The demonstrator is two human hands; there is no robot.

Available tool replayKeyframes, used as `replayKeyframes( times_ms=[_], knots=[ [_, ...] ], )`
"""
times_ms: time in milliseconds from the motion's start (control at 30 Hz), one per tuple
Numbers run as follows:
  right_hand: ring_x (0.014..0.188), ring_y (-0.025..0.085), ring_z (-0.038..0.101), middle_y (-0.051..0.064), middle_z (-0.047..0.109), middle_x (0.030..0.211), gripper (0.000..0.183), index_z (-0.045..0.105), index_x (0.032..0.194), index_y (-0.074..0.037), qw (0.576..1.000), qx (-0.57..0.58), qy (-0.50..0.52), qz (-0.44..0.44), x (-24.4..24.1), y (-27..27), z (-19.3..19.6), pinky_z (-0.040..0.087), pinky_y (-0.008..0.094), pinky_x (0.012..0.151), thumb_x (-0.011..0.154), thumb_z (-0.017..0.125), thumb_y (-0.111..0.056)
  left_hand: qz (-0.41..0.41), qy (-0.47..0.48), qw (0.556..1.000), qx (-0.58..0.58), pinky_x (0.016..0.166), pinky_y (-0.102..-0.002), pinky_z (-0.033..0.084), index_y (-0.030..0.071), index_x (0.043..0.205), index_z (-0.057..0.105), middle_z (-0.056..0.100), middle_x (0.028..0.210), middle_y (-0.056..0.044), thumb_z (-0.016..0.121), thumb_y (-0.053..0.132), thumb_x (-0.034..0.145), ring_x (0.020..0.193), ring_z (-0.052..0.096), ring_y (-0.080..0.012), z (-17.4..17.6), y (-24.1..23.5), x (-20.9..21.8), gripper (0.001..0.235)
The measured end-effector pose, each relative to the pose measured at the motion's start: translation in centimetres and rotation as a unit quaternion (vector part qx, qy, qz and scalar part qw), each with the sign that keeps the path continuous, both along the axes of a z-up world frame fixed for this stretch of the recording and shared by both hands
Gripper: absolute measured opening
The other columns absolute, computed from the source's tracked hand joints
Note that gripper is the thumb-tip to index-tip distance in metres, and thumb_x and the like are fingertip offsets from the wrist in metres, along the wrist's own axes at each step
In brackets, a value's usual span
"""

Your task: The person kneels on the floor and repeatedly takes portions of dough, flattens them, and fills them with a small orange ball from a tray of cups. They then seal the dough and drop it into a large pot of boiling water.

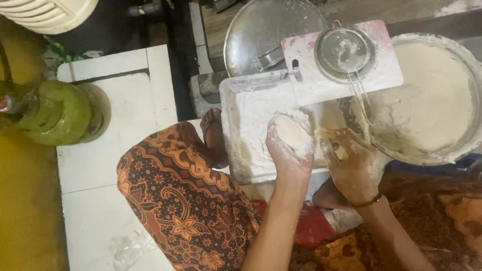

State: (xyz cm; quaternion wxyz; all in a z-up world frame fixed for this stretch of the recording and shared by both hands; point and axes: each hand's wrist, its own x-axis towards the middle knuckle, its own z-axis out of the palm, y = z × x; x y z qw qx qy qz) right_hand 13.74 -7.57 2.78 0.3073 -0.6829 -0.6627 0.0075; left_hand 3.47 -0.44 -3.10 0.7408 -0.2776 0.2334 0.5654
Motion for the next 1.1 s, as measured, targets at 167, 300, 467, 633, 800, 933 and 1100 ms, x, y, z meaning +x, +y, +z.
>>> replayKeyframes(
  times_ms=[167,300,467,633,800,933,1100],
  knots=[
    [0.095,0.029,0.068,0.009,0.071,0.1,0.025,0.073,0.094,-0.011,0.992,0.066,0.083,0.066,-0.2,-0.7,0.3,0.053,0.034,0.083,0.07,0.08,-0.013,-0.063,0.028,0.998,0.003,0.1,-0.039,0.044,0.017,0.117,0.062,0.06,0.121,-0.002,0.056,0.042,0.088,0.111,0.055,-0.0168,3.8,-1.5,0.4,0.039],
    [0.094,0.031,0.068,0.01,0.071,0.099,0.023,0.073,0.093,-0.009,0.989,0.075,0.111,0.066,-1.7,-0.1,3.9,0.054,0.037,0.082,0.072,0.08,-0.015,-0.073,0.035,0.997,-0.004,0.098,-0.038,0.045,0.017,0.113,0.064,0.062,0.117,-0.002,0.058,0.041,0.087,0.107,0.057,-0.0162,4.8,-1.5,1.0,0.037],
    [0.088,0.033,0.067,0.012,0.07,0.09,0.019,0.071,0.09,-0.006,0.987,0.115,0.064,0.094,-0.6,-0.3,3.3,0.053,0.036,0.076,0.072,0.076,-0.005,-0.085,0.041,0.995,-0.019,0.092,-0.035,0.048,0.016,0.106,0.066,0.066,0.108,-0.002,0.061,0.04,0.084,0.098,0.06,-0.0151,6.2,-2.1,1.2,0.032],
    [0.087,0.038,0.066,0.016,0.069,0.09,0.022,0.069,0.093,0.0,0.983,0.137,0.052,0.112,-0.7,0.1,3.4,0.053,0.039,0.074,0.072,0.075,-0.003,-0.089,0.041,0.995,-0.032,0.088,-0.034,0.05,0.016,0.101,0.069,0.068,0.101,-0.002,0.063,0.039,0.083,0.091,0.062,-0.0142,7.5,-2.3,1.1,0.029],
    [0.083,0.043,0.065,0.021,0.068,0.089,0.021,0.069,0.091,0.004,0.982,0.131,0.09,0.098,-2.4,0.8,5.1,0.053,0.041,0.072,0.072,0.077,-0.004,-0.082,0.038,0.995,-0.048,0.084,-0.032,0.051,0.016,0.095,0.071,0.071,0.094,-0.002,0.066,0.038,0.081,0.084,0.065,-0.0134,8.0,-1.9,1.1,0.026],
    [0.085,0.043,0.065,0.021,0.068,0.09,0.022,0.07,0.092,0.002,0.984,0.122,0.098,0.086,-2.9,1.1,5.7,0.053,0.043,0.074,0.071,0.077,-0.002,-0.082,0.029,0.996,-0.031,0.084,-0.029,0.051,0.016,0.097,0.069,0.071,0.095,0.0,0.062,0.039,0.086,0.084,0.064,-0.0117,11.5,-2.0,0.4,0.027],
    [0.085,0.041,0.065,0.022,0.067,0.093,0.024,0.07,0.093,0.001,0.984,0.116,0.118,0.073,-3.3,1.3,5.4,0.053,0.042,0.074,0.071,0.078,0.0,-0.096,0.047,0.994,-0.038,0.085,-0.028,0.05,0.014,0.099,0.067,0.066,0.089,0.0,0.059,0.037,0.09,0.082,0.06,-0.0109,11.5,-2.9,0.4,0.026]
  ],
)
